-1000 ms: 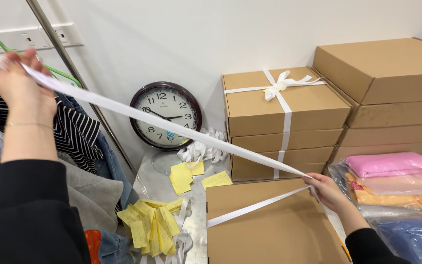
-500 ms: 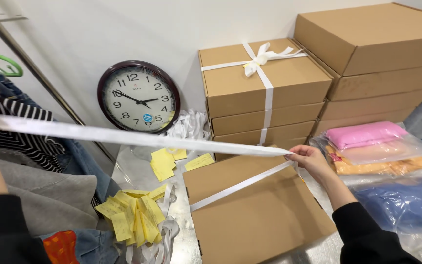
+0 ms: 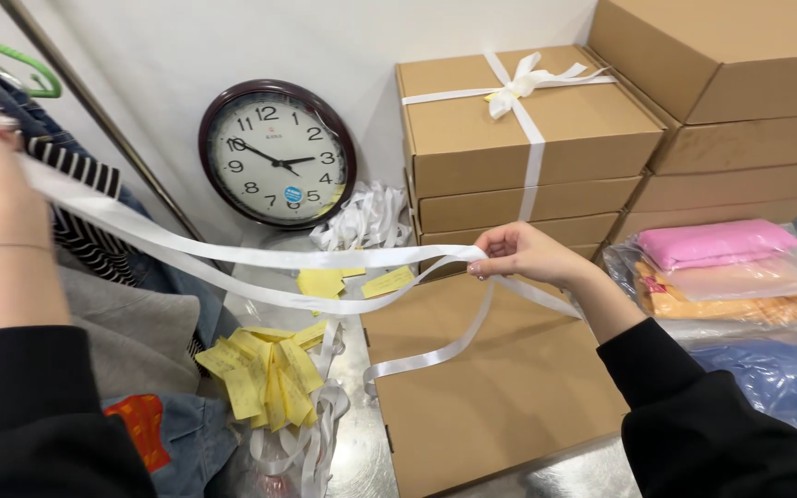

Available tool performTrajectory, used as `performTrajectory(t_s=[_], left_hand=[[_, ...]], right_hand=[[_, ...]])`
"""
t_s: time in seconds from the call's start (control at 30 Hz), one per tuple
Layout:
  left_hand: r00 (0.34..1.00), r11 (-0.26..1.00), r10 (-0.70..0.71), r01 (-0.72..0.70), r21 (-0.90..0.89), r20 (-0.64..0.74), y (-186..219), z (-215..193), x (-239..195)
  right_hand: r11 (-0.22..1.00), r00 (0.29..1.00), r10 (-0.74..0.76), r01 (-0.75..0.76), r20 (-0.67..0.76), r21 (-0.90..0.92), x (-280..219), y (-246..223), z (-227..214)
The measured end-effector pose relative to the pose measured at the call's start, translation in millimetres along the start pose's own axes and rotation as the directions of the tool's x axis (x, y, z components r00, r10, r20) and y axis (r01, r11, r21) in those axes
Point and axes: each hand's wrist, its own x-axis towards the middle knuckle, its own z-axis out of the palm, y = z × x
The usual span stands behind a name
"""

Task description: The person ties a white ribbon around a brown cardboard box placed on a metal table. They wrap the ribbon around the box in a cross pattern, pull it tight, and tie a knot on top. The person then adjusts the ribbon ends and the box position.

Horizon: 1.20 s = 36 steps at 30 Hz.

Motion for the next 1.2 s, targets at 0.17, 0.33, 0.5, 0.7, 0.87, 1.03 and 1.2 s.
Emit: performTrajectory(t_s=[0.17,0.33,0.5,0.7,0.87,1.03,1.2], left_hand=[[0.965,0.981,-0.144,0.11,0.161,0.218,35,118,-79],[0.261,0.655,-0.739,0.491,0.574,0.621,165,236,-225],[-0.196,0.74,-0.661,-0.009,0.673,0.724,148,276,-308],[0.274,0.912,-0.406,0.059,0.406,0.872,75,322,-361],[0.359,0.844,-0.535,0.213,0.491,0.765,67,321,-367],[0.418,0.772,-0.635,0.326,0.545,0.65,63,310,-363],[0.545,0.67,-0.742,0.569,0.477,0.391,52,281,-375]], right_hand=[[0.999,0.998,-0.009,0.012,-0.065,0.043,-9,2,3],[1.0,0.992,0.015,-0.017,-0.127,-0.015,-13,28,-9],[0.993,0.993,0.117,-0.117,0.006,-0.019,-34,26,-1],[0.988,0.993,0.117,-0.118,-0.014,-0.102,-34,31,1],[0.976,0.977,0.21,-0.208,0.023,-0.057,-33,50,-21],[0.971,0.974,0.228,-0.227,0.002,0.081,-20,91,-47],[0.713,0.994,0.095,-0.104,0.052,0.693,-21,115,-69]])
